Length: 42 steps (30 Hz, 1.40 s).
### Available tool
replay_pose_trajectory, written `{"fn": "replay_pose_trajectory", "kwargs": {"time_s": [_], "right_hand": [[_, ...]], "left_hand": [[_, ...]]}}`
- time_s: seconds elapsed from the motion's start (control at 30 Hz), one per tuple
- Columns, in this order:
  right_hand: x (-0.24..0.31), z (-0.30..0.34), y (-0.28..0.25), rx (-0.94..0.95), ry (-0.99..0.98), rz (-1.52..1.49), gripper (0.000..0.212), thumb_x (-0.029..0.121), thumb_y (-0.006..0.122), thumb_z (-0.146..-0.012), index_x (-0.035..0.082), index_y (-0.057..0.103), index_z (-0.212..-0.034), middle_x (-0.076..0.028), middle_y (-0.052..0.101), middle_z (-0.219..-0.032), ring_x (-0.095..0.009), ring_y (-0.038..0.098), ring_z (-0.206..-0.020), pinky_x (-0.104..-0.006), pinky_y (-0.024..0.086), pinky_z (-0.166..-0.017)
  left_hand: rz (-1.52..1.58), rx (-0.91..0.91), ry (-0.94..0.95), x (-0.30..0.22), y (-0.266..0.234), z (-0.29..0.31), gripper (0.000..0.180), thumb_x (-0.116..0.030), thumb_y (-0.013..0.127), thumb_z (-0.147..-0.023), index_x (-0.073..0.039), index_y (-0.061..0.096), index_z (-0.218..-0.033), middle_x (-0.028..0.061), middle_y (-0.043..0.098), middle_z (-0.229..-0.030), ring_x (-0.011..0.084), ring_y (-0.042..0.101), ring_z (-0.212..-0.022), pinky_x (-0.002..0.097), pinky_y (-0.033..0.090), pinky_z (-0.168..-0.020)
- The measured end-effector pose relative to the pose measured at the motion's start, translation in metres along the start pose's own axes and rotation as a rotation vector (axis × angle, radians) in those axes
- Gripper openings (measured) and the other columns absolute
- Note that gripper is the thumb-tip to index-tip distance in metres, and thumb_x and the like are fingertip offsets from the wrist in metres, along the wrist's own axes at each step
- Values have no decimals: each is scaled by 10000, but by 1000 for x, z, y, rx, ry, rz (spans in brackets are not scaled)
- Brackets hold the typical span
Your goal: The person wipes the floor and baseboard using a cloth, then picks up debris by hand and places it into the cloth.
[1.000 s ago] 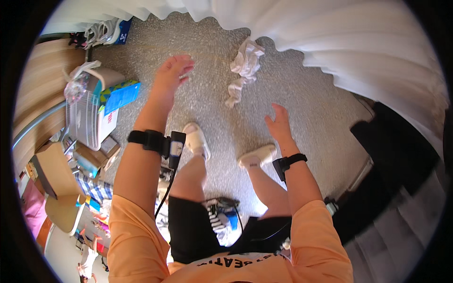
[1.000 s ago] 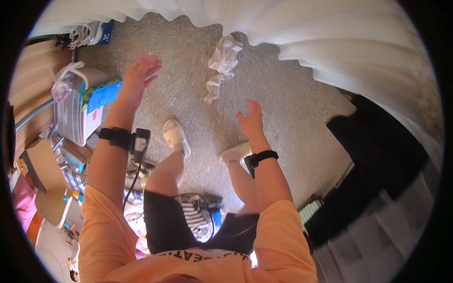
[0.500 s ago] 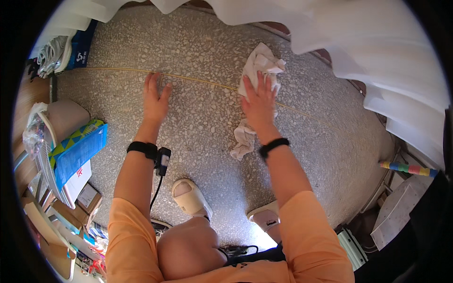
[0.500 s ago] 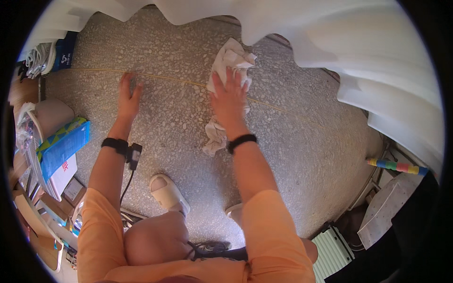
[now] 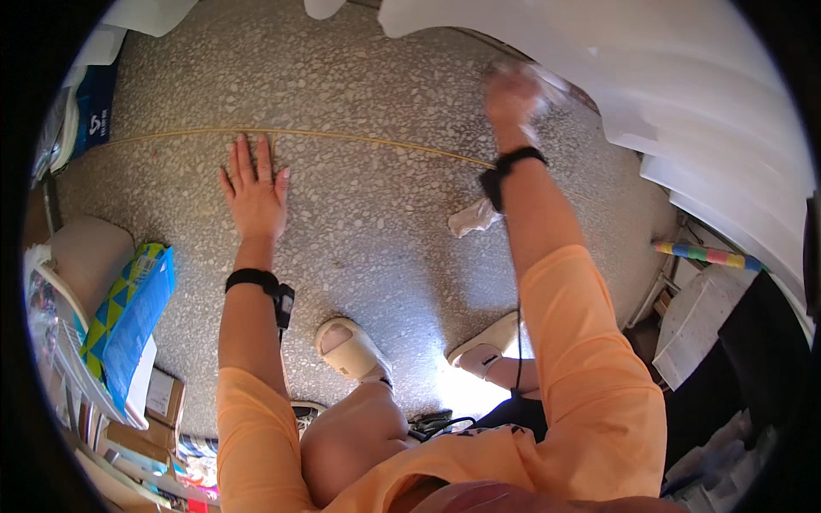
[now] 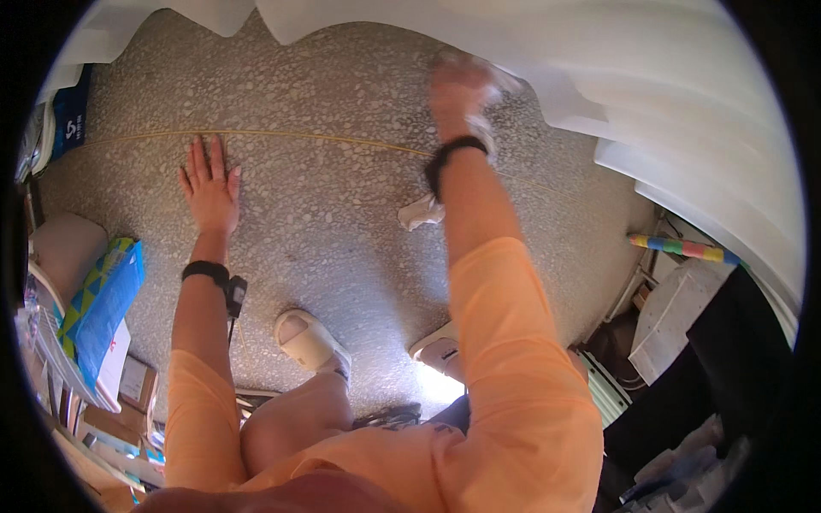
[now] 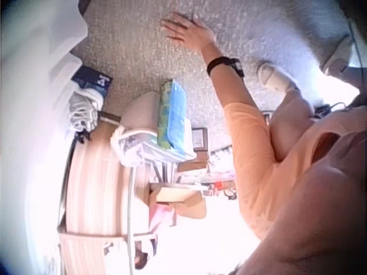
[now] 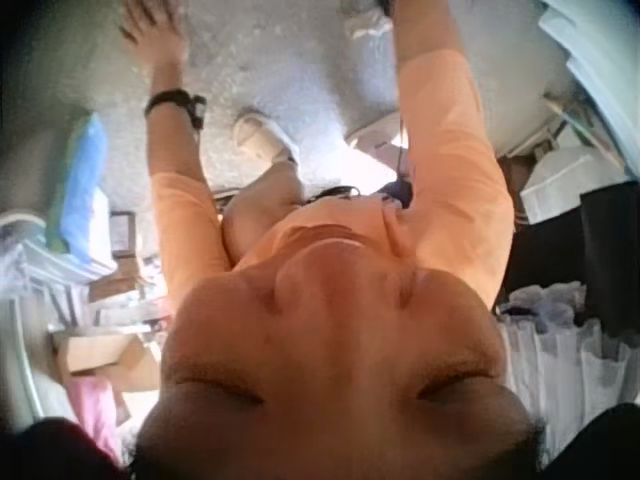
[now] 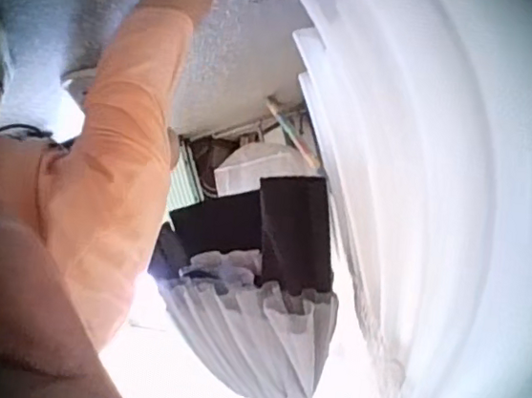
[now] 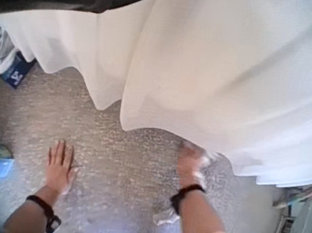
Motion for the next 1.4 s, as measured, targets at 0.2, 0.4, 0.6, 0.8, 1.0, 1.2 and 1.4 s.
{"fn": "replay_pose_trajectory", "kwargs": {"time_s": [0.2, 0.4, 0.6, 0.8, 1.0, 1.2, 1.4], "right_hand": [[196, 11, -158, -174, -438, -768, 344, 200, 603, -796, 124, 609, -1131, -126, 494, -1297, -317, 382, -1275, -566, 260, -1053], [169, 50, -152, -148, -530, -902, 501, 167, 614, -752, 149, 565, -1249, -126, 470, -1344, -335, 374, -1285, -508, 276, -1080], [-123, 108, 53, 126, 414, -217, 651, 458, 378, -943, 127, 212, -1479, -196, 362, -1449, -400, 364, -1294, -549, 258, -1054], [-34, 25, 19, 351, 779, -437, 542, 471, 334, -956, 159, 341, -1400, -268, 381, -1396, -524, 376, -1230, -585, 298, -1010], [130, -82, -69, 213, 125, 43, 507, 362, 334, -977, 80, 338, -1398, -274, 213, -1486, -541, 333, -1249, -654, 275, -993], [267, -101, -141, -125, 98, -467, 603, 430, 443, -903, 48, 390, -1367, -218, 364, -1397, -431, 251, -1325, -625, 263, -1008], [472, -75, -289, -211, -968, -598, 432, 217, 509, -881, 140, 504, -1307, -155, 467, -1349, -367, 381, -1284, -578, 298, -1023]], "left_hand": [[16, 47, -2, -7, 3, -10, 612, -503, 298, -982, -217, 166, -1506, 102, 126, -1563, 302, 105, -1438, 508, 76, -1148], [423, -64, -90, 23, -25, 4, 619, -318, 490, -948, -132, 231, -1478, 135, 178, -1540, 315, 170, -1421, 496, 131, -1144], [299, -141, -282, 46, -18, 33, 555, -314, 470, -956, -117, 302, -1447, 113, 199, -1538, 294, 185, -1418, 498, 143, -1141], [94, 87, -332, 81, -26, 30, 560, -322, 430, -956, -142, 279, -1464, 75, 200, -1544, 246, 177, -1427, 485, 118, -1148], [191, 267, -302, 73, -20, 28, 570, -443, 346, -981, -196, 239, -1484, 37, 168, -1557, 203, 118, -1441, 489, 103, -1152], [267, 145, -298, 87, -17, 48, 593, -430, 434, -939, -172, 306, -1457, 57, 213, -1541, 222, 169, -1430, 518, 119, -1140], [296, 165, -293, 88, -21, 47, 596, -423, 447, -928, -166, 319, -1450, 71, 233, -1533, 231, 181, -1425, 524, 116, -1138]]}}
Point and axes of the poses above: each hand's wrist, its own z-axis away from the middle knuckle, its own y-axis out of the palm, x = y × z, the point moved 5 cm from there along -z, towards the middle knuckle
